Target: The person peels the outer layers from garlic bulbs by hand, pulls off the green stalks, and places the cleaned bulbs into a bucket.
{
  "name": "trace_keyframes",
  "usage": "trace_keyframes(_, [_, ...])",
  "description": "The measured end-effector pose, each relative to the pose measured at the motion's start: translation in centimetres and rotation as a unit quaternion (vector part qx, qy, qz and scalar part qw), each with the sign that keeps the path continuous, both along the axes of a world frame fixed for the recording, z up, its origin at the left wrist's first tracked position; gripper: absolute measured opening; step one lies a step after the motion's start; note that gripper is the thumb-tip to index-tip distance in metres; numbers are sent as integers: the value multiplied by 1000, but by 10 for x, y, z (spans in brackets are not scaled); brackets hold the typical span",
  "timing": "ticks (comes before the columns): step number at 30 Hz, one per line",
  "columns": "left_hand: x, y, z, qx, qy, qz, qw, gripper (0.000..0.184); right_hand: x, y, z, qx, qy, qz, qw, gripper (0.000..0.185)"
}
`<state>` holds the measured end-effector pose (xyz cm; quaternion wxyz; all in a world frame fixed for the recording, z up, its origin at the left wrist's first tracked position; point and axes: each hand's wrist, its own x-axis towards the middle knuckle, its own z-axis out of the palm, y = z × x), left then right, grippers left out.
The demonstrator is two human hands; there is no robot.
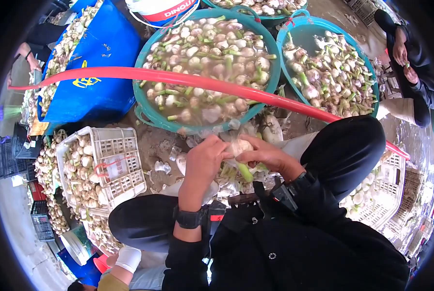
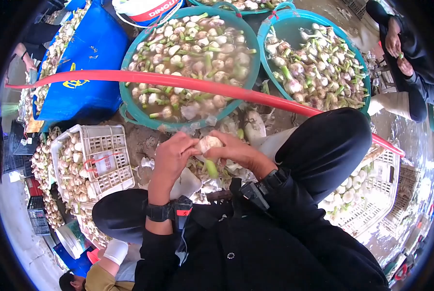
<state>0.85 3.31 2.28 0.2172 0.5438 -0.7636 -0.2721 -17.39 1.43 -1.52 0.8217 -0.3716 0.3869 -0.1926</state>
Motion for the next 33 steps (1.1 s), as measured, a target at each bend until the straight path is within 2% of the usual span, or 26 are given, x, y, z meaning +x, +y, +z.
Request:
trace_keyframes(2, [2, -1, 1, 1, -29, -29, 999, 8, -2, 0, -7, -61, 33, 50, 996, 40])
trace_keyframes(6, [6, -2, 3, -33, -121, -110, 986, 6, -2, -1, -9, -96, 47, 82, 991, 37])
trace_keyframes(10, [4, 2, 0, -67, -171, -99, 978, 6, -2, -2, -13, -68, 28, 115, 991, 37])
trace_keyframes(13, [13, -8, -13, -132, -181, -37, 974, 5, 1, -3, -4, -63, 15, 140, 988, 36])
trace_keyframes(15, [19, -15, -10, -129, -154, 134, 970, 11, 3, -2, -1, -62, 7, 161, 985, 37])
trace_keyframes(16, [23, -14, -10, -130, -154, 134, 970, 11, 3, -1, -4, -60, -4, 147, 987, 37])
trace_keyframes(17, [28, -9, -11, 0, -76, 155, 985, 19, 2, 0, -6, -57, -14, 132, 990, 38])
trace_keyframes(18, [28, -6, -8, 131, 4, 170, 977, 27, 2, -1, -11, -57, -14, 130, 990, 38])
trace_keyframes(19, [27, 0, -4, 132, 3, 168, 977, 27, 3, 0, -16, -57, -11, 114, 992, 40])
trace_keyframes(21, [20, 13, 6, 273, 66, 53, 958, 51, 5, 2, -22, -55, -10, 96, 994, 43])
trace_keyframes(22, [16, 20, 2, 285, 128, 46, 949, 60, 6, 3, -23, -26, -25, 29, 999, 44])
trace_keyframes(23, [15, 22, -6, 285, 128, 46, 949, 60, 6, 3, -23, 4, -40, -37, 999, 44])
trace_keyframes(25, [12, 22, -15, 189, 184, 111, 958, 61, -2, -1, -24, -2, -79, -65, 995, 41])
trace_keyframes(26, [8, 24, -18, 204, 247, 148, 936, 54, -1, -2, -26, 42, -61, -148, 986, 39])
trace_keyframes(27, [0, 26, -20, 203, 247, 146, 936, 54, 1, -3, -26, 86, -43, -231, 968, 39])
trace_keyframes(28, [-9, 27, -23, 200, 330, 173, 906, 51, 4, -1, -24, 84, -44, -233, 968, 39])
trace_keyframes(29, [-13, 27, -26, 197, 411, 200, 867, 48, 10, 2, -17, 147, -76, -167, 972, 43])
trace_keyframes(30, [-13, 27, -30, 198, 411, 199, 867, 48, 13, 6, -14, 210, -107, -100, 967, 47])
trace_keyframes(31, [-12, 27, -35, 159, 322, 195, 913, 43, 15, 8, -14, 211, -107, -101, 966, 47])
trace_keyframes(32, [-12, 27, -38, 117, 230, 188, 948, 39, 16, 9, -15, 181, -121, -107, 970, 45])
trace_keyframes(33, [-10, 24, -33, 118, 230, 187, 948, 39, 16, 10, -15, 151, -135, -114, 973, 44])
